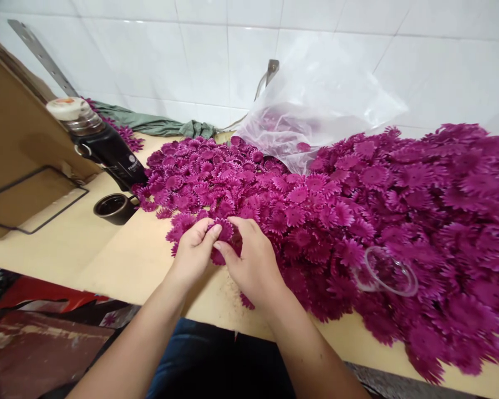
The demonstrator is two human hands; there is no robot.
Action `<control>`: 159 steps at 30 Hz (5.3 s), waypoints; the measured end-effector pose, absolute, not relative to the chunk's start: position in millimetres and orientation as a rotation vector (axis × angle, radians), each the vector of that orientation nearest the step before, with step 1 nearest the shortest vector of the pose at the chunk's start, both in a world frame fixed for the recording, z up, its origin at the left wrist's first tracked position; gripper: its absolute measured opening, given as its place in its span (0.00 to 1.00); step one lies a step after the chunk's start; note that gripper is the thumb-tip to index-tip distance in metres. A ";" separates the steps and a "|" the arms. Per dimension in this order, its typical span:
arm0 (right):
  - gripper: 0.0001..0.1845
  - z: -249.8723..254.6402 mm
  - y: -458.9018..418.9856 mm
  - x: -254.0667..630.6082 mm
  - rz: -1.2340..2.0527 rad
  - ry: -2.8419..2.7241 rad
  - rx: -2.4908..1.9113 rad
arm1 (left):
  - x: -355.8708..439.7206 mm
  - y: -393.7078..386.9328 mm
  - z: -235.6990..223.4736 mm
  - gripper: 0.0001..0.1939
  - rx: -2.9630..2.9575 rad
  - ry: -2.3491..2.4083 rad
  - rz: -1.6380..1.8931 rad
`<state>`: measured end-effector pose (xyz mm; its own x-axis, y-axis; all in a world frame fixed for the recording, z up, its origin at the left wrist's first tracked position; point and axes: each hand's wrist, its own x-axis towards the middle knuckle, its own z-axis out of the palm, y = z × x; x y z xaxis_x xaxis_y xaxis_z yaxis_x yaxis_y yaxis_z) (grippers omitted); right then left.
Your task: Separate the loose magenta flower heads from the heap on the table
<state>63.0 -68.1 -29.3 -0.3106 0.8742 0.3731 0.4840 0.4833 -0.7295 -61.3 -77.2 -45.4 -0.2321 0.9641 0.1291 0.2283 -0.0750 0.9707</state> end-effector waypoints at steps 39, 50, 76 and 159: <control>0.11 -0.4 -81.6 76.3 0.028 -2.129 -1.002 | -56.7 -71.6 -32.8 0.15 1.791 1.569 1.091; 0.06 -16.9 -74.9 85.3 0.625 -1.952 -1.217 | -49.5 -78.7 -32.7 0.17 1.378 1.272 1.259; 0.14 -12.2 -84.2 75.3 0.463 -2.089 -1.108 | -56.3 -84.4 -44.2 0.11 1.224 1.298 1.334; 0.10 33.7 -42.8 258.0 -0.388 -2.723 -2.044 | -70.2 -81.7 -50.3 0.12 1.555 1.404 1.299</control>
